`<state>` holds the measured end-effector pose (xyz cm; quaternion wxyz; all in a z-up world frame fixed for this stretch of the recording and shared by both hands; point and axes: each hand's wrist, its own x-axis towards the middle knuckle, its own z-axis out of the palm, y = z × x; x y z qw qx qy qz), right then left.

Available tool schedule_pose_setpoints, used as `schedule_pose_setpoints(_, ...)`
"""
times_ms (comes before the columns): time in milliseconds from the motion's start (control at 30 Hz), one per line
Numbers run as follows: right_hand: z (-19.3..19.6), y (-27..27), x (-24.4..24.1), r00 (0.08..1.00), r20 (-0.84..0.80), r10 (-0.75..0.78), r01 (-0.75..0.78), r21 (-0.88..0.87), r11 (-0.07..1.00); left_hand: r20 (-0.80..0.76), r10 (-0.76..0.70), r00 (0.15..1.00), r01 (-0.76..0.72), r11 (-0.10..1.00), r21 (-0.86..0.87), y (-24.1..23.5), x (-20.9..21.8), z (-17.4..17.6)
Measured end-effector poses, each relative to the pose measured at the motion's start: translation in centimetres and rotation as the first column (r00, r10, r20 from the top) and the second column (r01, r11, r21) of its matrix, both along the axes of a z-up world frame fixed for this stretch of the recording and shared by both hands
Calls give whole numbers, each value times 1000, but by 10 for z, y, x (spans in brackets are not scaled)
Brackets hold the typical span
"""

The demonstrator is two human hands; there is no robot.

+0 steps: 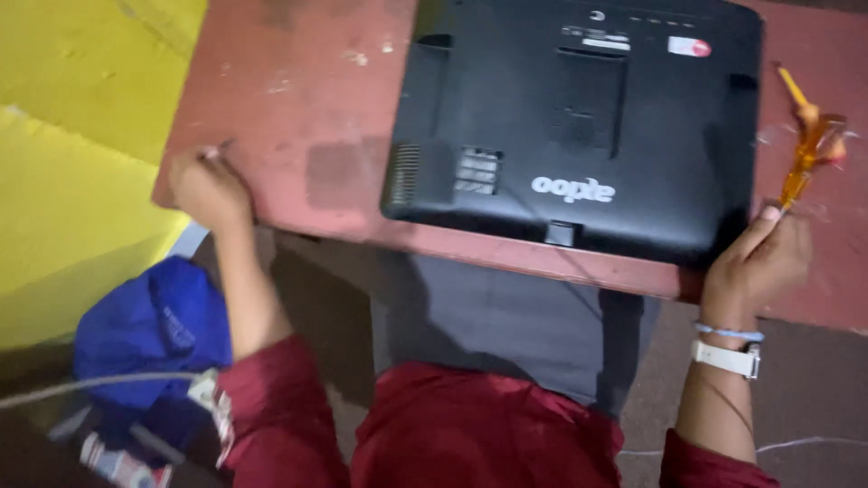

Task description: Using a screwdriver to remove or install screws on the back of a monitor

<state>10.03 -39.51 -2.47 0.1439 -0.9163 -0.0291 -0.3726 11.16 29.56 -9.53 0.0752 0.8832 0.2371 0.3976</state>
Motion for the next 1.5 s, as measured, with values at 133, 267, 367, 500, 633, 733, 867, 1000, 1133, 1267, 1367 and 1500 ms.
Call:
schedule_pose_setpoints(133,16,7,-19,986,140,-96,65,212,975,213,-295,932,332,928,-167,-70,-27,42)
schedule_pose_setpoints(267,33,26,-42,948,220,-228,-10,740,672,439,-372,818,573,587,-571,-198,-60,90)
schedule_pose_setpoints(367,47,58,-72,971,154,-181,-2,766,643,347,-424,837,518,409,-751,-284,-78,81)
schedule_pose_setpoints(500,27,96,-100,958,278,-70,-231,894,383,492,-404,771,448,-206,-870,-398,-89,58)
schedule_pose_setpoints(633,23,117,-110,937,344,-69,-300,889,347,468,-591,657,418,-230,-879,-437,-79,100)
schedule_pose_setpoints(733,32,127,-109,914,402,57,-379,794,475,565,-469,679,397,-413,-820,-452,-74,94)
schedule_pose_setpoints(867,29,122,-107,916,398,42,-381,835,397,549,-454,702,363,-434,-824,-454,-71,91)
schedule_pose_setpoints(1000,26,121,-104,930,367,32,-351,856,379,507,-457,731,326,-418,-848,-455,-70,91)
schedule_pose_setpoints(1133,20,126,-103,941,337,31,-322,864,387,472,-475,743,323,-364,-874,-452,-72,88)
schedule_pose_setpoints(1267,20,126,-102,941,337,44,-328,867,376,460,-555,693,384,-255,-887,-446,-73,109)
schedule_pose_setpoints(1367,23,122,-100,934,353,53,-348,867,357,458,-627,630,454,-181,-872,-445,-73,115)
schedule_pose_setpoints(1500,34,108,-94,915,385,117,-399,826,399,495,-757,427,548,-219,-808,-441,-66,115)
